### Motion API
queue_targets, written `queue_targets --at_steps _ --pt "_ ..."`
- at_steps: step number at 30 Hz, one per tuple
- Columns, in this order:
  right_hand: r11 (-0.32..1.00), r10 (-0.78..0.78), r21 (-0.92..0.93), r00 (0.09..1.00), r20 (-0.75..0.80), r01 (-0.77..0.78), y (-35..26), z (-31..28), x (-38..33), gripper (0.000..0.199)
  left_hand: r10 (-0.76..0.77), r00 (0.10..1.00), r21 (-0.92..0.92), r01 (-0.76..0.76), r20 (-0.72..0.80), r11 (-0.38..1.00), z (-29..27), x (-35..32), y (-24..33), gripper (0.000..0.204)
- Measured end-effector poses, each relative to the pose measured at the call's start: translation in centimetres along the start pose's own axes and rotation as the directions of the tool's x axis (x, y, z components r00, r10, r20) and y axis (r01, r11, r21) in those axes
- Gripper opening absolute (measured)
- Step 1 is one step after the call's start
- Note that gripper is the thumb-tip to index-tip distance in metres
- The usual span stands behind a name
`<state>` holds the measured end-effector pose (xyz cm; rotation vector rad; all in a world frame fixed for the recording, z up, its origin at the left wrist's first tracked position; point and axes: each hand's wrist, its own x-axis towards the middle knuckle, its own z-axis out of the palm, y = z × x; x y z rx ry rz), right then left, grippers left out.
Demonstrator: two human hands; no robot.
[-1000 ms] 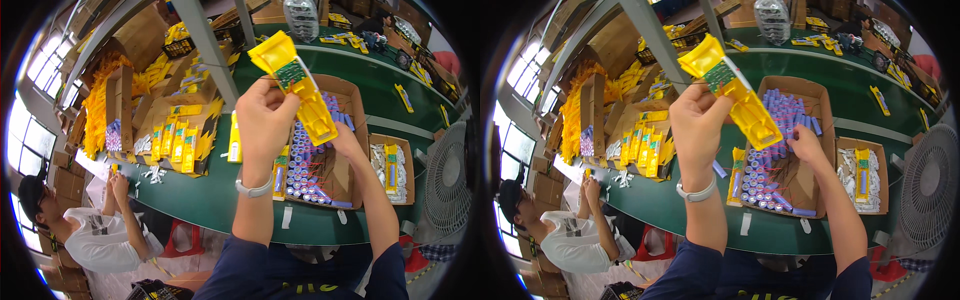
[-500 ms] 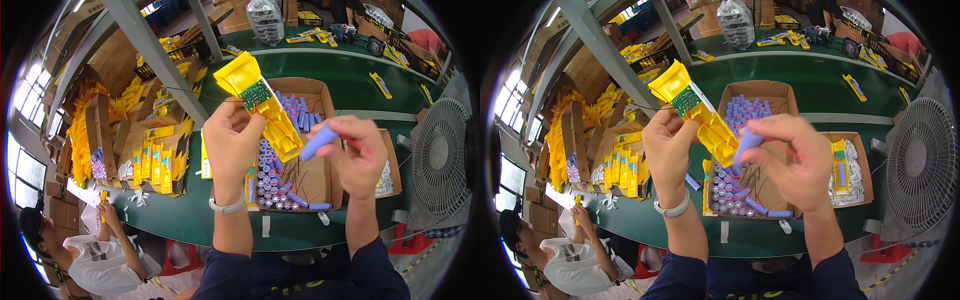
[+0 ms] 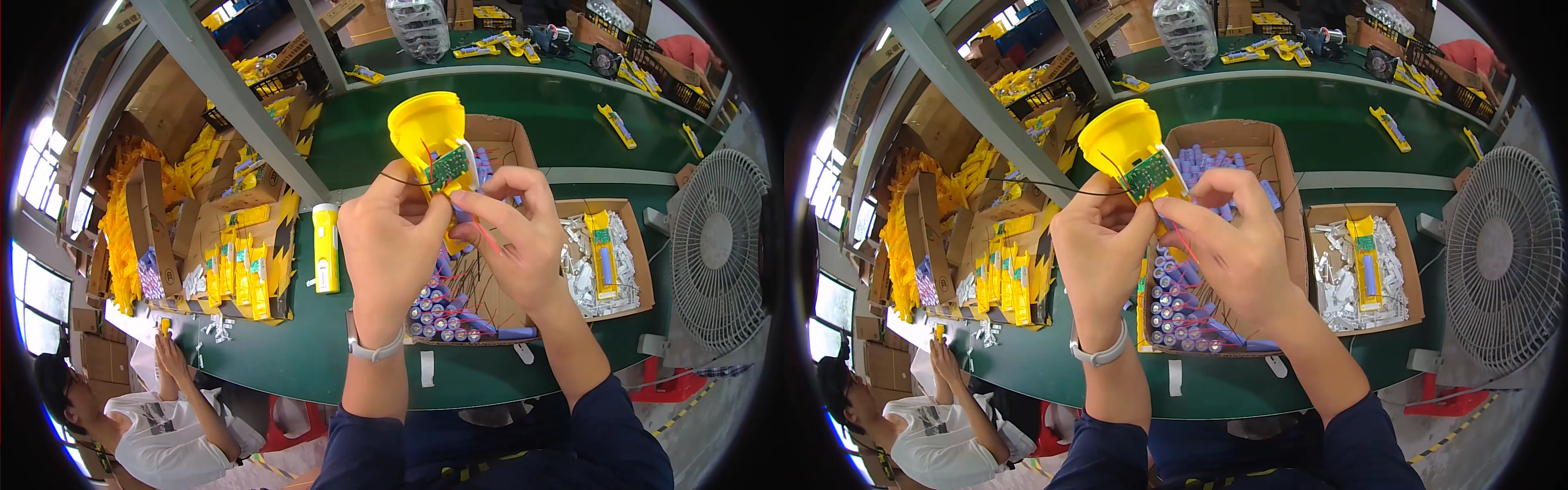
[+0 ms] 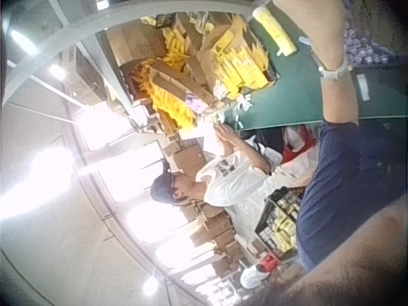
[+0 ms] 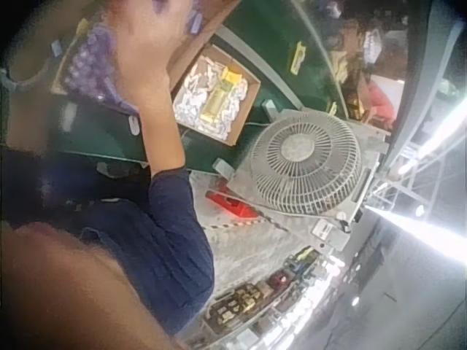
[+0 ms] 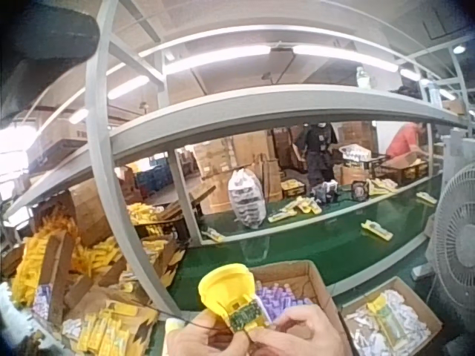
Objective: The person assembles flashlights by fitting circuit boards, batteries, and internal components into plastic flashlight casings by hand and placing the assembled flashlights onto a conveyor belt.
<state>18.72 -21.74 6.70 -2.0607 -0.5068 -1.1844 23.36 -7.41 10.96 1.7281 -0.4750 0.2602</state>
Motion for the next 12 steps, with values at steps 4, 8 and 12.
queue_targets --at_steps 4,8,12 --pt "0.968 0.179 0.184 0.983 -0.029 -0.171 -0.3 0.6 0.4 0.056 -0.012 1.000 -0.061 0.012 -0.004 0.998 -0.4 0.0 0.3 0.022" --pt "0.334 0.517 0.658 0.715 0.470 -0.675 0.0 -0.5 0.3 0.052 -0.017 1.000 -0.076 0.018 0.008 0.997 -0.3 -0.2 0.3 0.023" --pt "0.403 0.530 0.567 0.688 0.495 -0.718 0.1 -1.1 0.6 0.049 0.027 0.999 -0.022 -0.026 0.047 0.999 -0.1 -0.3 0.3 0.027"
